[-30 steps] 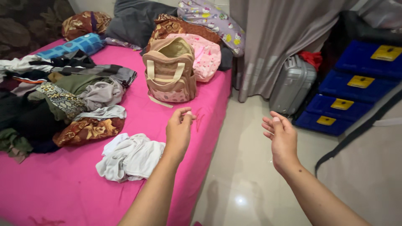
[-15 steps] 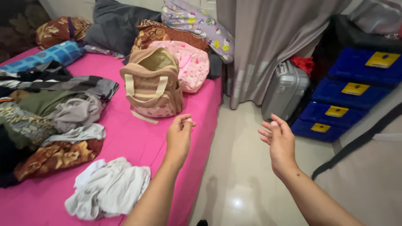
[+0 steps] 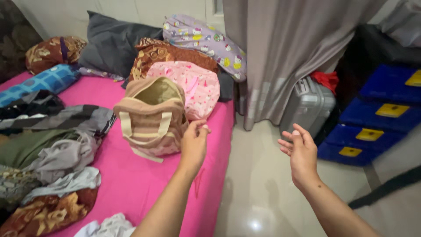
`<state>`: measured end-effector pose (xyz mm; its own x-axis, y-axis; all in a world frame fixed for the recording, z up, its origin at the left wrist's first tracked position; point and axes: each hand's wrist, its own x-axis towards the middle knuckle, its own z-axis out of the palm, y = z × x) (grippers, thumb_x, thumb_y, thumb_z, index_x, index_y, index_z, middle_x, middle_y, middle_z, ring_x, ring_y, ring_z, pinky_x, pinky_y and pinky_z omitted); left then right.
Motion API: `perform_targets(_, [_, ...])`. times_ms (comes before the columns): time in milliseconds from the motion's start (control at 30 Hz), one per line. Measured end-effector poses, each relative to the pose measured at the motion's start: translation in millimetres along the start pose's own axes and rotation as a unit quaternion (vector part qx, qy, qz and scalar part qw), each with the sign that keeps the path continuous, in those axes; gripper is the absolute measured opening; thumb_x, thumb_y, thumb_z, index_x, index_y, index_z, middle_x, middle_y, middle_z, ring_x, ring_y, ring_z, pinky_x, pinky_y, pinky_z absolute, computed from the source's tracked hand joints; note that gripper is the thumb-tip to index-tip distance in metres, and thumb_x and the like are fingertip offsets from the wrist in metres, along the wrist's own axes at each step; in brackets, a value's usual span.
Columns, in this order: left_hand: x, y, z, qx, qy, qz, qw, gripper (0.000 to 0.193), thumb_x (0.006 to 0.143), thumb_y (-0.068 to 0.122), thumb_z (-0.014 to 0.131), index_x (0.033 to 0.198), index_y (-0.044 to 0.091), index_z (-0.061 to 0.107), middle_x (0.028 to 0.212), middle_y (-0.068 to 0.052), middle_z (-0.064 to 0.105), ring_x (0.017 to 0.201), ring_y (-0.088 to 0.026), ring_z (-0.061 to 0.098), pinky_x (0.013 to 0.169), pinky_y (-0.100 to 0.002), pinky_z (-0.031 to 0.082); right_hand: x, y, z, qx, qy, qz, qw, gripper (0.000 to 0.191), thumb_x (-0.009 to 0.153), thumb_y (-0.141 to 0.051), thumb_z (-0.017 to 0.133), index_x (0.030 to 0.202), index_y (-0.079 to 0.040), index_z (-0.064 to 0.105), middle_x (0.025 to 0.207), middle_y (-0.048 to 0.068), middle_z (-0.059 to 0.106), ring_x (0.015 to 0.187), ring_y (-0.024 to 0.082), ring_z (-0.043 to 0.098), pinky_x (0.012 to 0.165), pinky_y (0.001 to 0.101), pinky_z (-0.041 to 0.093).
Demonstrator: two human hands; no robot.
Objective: The person opens two bags on a bed, pulls a keyboard out of one bag and carries it to a desk, untangles a clothes hanger, then removes a black mesh pouch from a bag and places it on a small shelf next to the desk.
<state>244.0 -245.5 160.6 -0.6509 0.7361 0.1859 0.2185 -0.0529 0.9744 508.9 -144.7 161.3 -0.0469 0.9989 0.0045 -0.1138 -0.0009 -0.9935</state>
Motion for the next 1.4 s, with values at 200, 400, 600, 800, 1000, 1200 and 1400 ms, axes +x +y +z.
perform_targets(200, [47.7, -11.7, 50.0, 0.005, -0.005, -0.009, 1.0, 0.031, 0.096, 0.021, 0.058, 0.122, 0.005, 0.067, 0.094, -0.007, 0.076, 0.074, -0.012, 0.064, 0.068, -0.029, 0.052, 82.3, 12.0, 18.6, -0.001, -0.015, 0.006, 1.0, 0.048, 0.106, -0.027, 0.044, 0.15, -0.007, 0.047, 0.132, 0.017, 0.066, 0.102, 0.025, 0.071, 0.082, 0.0339, 0.055])
perform_targets(400, [100.5, -15.5, 104.8, 0.024, 0.038, -0.044, 0.998, 0.033, 0.095, 0.022, 0.057, 0.121, 0.006, 0.066, 0.089, -0.008, 0.076, 0.07, -0.015, 0.065, 0.066, -0.031, 0.052, 188.0, 30.1, 33.9, -0.002, -0.077, 0.017, 0.997, 0.048, 0.106, -0.027, 0.044, 0.149, -0.006, 0.046, 0.131, 0.016, 0.066, 0.102, 0.026, 0.071, 0.081, 0.034, 0.055])
perform_targets(600, [144.8, 10.3, 137.5, 0.038, 0.13, -0.039, 0.99, 0.031, 0.096, 0.024, 0.056, 0.12, 0.007, 0.066, 0.088, -0.009, 0.076, 0.076, -0.017, 0.069, 0.071, -0.032, 0.053, 273.3, 8.2, 64.7, -0.029, -0.182, 0.029, 0.983, 0.048, 0.106, -0.029, 0.044, 0.148, -0.007, 0.047, 0.129, 0.015, 0.067, 0.101, 0.024, 0.071, 0.081, 0.0343, 0.055])
perform_targets(800, [159.8, 21.6, 135.3, 0.147, 0.227, 0.025, 0.962, 0.032, 0.097, 0.022, 0.056, 0.122, 0.005, 0.067, 0.09, -0.015, 0.073, 0.084, -0.024, 0.069, 0.078, -0.038, 0.052, 312.9, -2.5, 114.8, -0.014, -0.307, 0.016, 0.952, 0.048, 0.106, -0.031, 0.044, 0.147, -0.007, 0.049, 0.128, 0.015, 0.067, 0.099, 0.022, 0.071, 0.08, 0.033, 0.055])
perform_targets(1000, [154.4, 7.7, 101.0, 0.139, 0.308, -0.064, 0.939, 0.033, 0.098, 0.026, 0.055, 0.122, 0.005, 0.064, 0.092, -0.014, 0.074, 0.083, -0.026, 0.072, 0.076, -0.038, 0.055, 312.8, 15.0, 179.2, -0.015, -0.394, 0.011, 0.919, 0.047, 0.106, -0.03, 0.045, 0.145, -0.006, 0.051, 0.126, 0.015, 0.068, 0.098, 0.021, 0.071, 0.08, 0.0316, 0.055])
perform_targets(1200, [162.7, -25.0, 37.6, 0.177, 0.391, -0.078, 0.9, 0.033, 0.097, 0.023, 0.055, 0.123, 0.003, 0.061, 0.097, -0.015, 0.074, 0.083, -0.027, 0.072, 0.073, -0.038, 0.055, 312.1, 52.8, 272.0, 0.039, -0.481, -0.008, 0.876, 0.044, 0.106, -0.029, 0.046, 0.141, -0.002, 0.055, 0.118, 0.013, 0.069, 0.094, 0.018, 0.07, 0.078, 0.0306, 0.058])
perform_targets(1400, [212.1, -61.8, -24.1, 0.127, 0.41, -0.155, 0.89, 0.034, 0.098, 0.027, 0.053, 0.121, 0.003, 0.059, 0.101, -0.018, 0.075, 0.076, -0.03, 0.076, 0.07, -0.04, 0.059, 317.5, 84.4, 377.8, -0.031, -0.527, -0.052, 0.848, 0.042, 0.109, -0.03, 0.049, 0.133, 0.0, 0.066, 0.107, 0.012, 0.07, 0.087, 0.014, 0.064, 0.076, 0.0275, 0.053])
